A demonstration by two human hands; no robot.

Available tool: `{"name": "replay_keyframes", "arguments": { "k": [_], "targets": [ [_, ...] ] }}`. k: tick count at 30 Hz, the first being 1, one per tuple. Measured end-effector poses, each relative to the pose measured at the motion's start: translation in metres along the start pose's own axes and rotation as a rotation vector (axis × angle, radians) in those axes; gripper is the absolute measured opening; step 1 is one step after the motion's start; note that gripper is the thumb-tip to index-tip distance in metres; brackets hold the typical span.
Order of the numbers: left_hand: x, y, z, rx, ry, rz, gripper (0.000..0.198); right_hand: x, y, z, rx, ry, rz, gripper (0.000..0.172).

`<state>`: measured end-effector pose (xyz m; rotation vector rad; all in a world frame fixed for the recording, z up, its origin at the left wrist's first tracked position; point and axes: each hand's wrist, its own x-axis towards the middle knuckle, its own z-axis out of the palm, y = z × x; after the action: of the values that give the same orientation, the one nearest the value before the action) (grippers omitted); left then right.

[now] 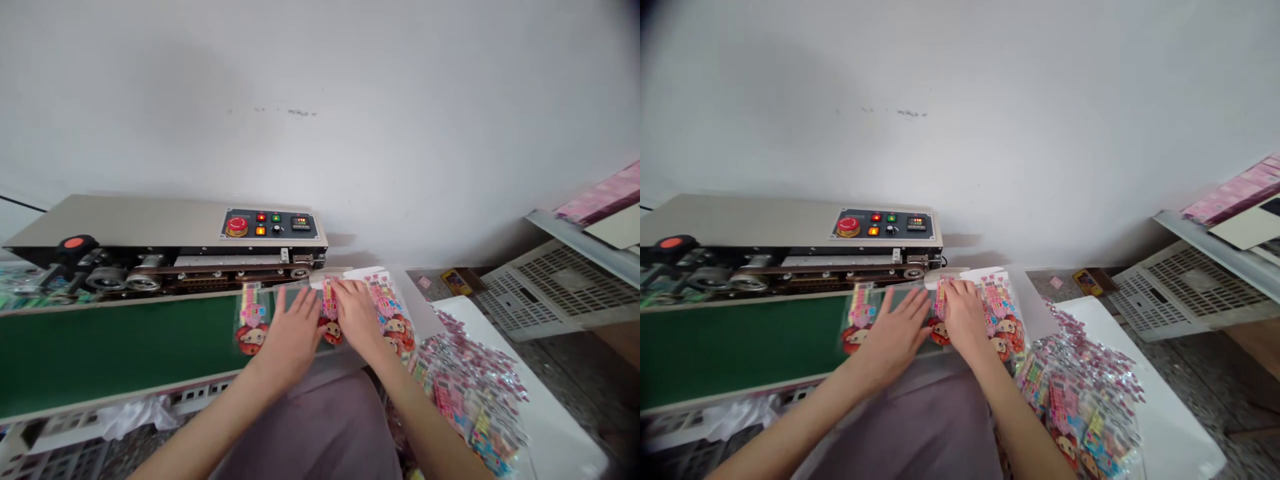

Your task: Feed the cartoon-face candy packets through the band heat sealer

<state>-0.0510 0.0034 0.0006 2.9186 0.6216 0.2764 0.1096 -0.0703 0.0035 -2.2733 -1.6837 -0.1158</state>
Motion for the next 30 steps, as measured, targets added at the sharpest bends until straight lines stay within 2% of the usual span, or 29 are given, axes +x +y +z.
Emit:
{"name": "replay_keyframes", "arguments": {
  "k": [4,8,12,16,19,22,25,30],
  "targets": [
    [0.015,0.019,0.022,-0.046,-0.030,0.130,0.052,0.028,0.015,0.011,0.163,-0.039,0.029,0.040],
    [0.015,0.020,0.041,-0.019,-0.001,0.115,0.056,0.041,0.021,0.016,0.196,-0.081,0.044,0.040],
    [0.011,0.018,0.046,-0.025,0.004,0.107,0.056,0.038,0.020,0.007,0.189,-0.112,0.044,0.041],
    [0.011,0.014,0.048,-0.026,0.034,0.074,0.056,0.004,0.034,-0.015,0.057,-0.037,0.035,0.052],
    [0.009,0.009,0.047,-0.016,0.039,0.048,0.056,-0.039,0.055,-0.029,-0.208,0.033,0.029,0.044],
    [0.004,0.004,0.042,-0.008,0.039,0.010,0.055,-0.073,0.063,-0.030,-0.376,0.006,0.001,0.038],
    [-0.006,-0.003,0.034,0.002,0.026,-0.052,0.054,-0.076,0.047,-0.017,-0.404,0.000,0.022,0.042],
    [-0.023,-0.018,0.009,0.084,-0.010,-0.166,0.052,-0.043,-0.003,0.004,-0.319,0.031,0.126,0.043]
  ]
}}
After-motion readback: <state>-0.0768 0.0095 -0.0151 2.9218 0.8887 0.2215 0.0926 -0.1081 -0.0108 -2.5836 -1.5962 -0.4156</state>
